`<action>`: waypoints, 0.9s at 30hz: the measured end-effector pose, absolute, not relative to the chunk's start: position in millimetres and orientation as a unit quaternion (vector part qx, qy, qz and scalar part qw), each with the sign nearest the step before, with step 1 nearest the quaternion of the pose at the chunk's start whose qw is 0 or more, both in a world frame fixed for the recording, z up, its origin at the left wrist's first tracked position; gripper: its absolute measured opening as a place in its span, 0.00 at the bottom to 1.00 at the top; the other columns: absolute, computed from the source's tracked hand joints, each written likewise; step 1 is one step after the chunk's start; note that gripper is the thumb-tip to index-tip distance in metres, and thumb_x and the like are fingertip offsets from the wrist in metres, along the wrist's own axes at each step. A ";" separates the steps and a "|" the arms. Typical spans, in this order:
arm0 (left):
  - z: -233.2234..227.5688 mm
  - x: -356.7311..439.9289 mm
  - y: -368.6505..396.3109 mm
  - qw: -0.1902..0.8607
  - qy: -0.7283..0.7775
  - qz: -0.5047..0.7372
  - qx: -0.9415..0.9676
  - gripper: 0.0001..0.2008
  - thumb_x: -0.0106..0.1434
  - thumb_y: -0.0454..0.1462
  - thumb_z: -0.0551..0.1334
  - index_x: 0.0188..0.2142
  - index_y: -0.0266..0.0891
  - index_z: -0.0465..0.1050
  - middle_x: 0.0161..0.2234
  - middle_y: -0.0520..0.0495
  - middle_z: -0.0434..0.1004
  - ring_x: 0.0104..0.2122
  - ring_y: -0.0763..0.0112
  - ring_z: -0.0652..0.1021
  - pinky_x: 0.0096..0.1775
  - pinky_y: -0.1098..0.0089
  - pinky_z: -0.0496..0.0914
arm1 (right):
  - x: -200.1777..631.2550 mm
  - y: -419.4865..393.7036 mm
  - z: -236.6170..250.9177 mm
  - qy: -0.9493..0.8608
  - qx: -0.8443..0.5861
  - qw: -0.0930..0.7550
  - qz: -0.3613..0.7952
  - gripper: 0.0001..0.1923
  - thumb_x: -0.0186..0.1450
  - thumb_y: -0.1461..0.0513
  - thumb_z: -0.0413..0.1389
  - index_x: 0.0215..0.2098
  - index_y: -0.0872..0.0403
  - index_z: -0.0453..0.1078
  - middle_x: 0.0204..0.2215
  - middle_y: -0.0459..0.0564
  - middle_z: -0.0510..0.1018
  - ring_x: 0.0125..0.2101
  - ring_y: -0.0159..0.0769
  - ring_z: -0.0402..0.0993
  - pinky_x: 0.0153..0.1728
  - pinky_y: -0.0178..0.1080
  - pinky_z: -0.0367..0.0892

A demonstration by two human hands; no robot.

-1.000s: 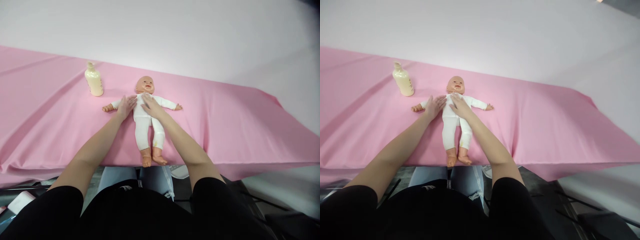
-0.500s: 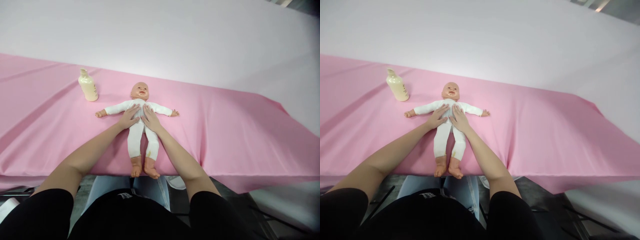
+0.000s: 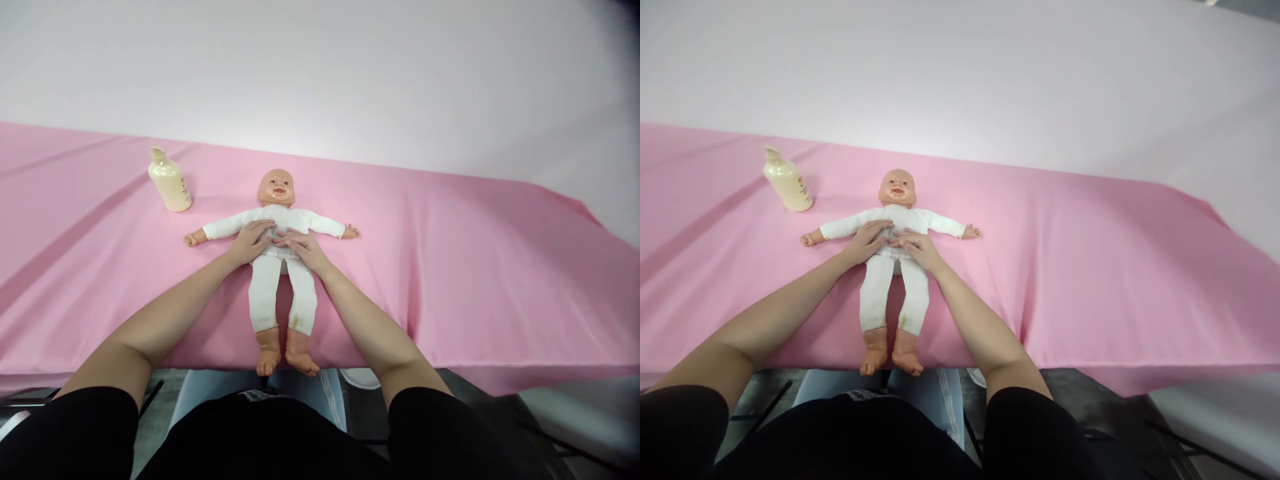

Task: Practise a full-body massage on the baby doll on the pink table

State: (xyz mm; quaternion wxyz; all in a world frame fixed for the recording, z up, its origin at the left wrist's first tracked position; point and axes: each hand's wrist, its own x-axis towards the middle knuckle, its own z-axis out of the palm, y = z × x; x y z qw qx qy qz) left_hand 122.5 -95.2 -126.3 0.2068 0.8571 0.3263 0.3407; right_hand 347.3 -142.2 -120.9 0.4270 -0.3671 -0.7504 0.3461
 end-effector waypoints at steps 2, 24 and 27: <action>-125.6 122.6 -98.0 0.204 0.327 0.343 0.857 0.19 0.69 0.42 0.56 0.56 0.41 0.73 0.59 0.42 0.76 0.60 0.57 0.74 0.64 0.52 0.65 | 345.7 -144.5 -120.4 -0.720 -0.377 0.440 0.382 0.26 0.66 0.39 0.54 0.34 0.47 0.84 0.43 0.48 0.87 0.56 0.47 0.78 0.70 0.55 0.55; -133.5 190.4 32.8 0.270 0.418 0.547 0.673 0.35 0.68 0.54 0.60 0.67 0.36 0.63 0.68 0.34 0.63 0.69 0.52 0.63 0.71 0.53 0.54 | 329.4 -5.7 -123.0 -0.574 -0.536 0.560 0.265 0.54 0.61 0.30 0.48 0.71 0.58 0.57 0.71 0.58 0.59 0.71 0.46 0.57 0.73 0.49 0.49; -136.9 188.7 39.3 0.293 0.423 0.553 0.656 0.37 0.66 0.56 0.61 0.67 0.39 0.63 0.69 0.36 0.62 0.70 0.51 0.61 0.71 0.53 0.54 | 333.6 -4.7 -122.0 -0.580 -0.540 0.555 0.253 0.55 0.61 0.29 0.46 0.71 0.59 0.56 0.71 0.59 0.60 0.71 0.46 0.58 0.73 0.50 0.49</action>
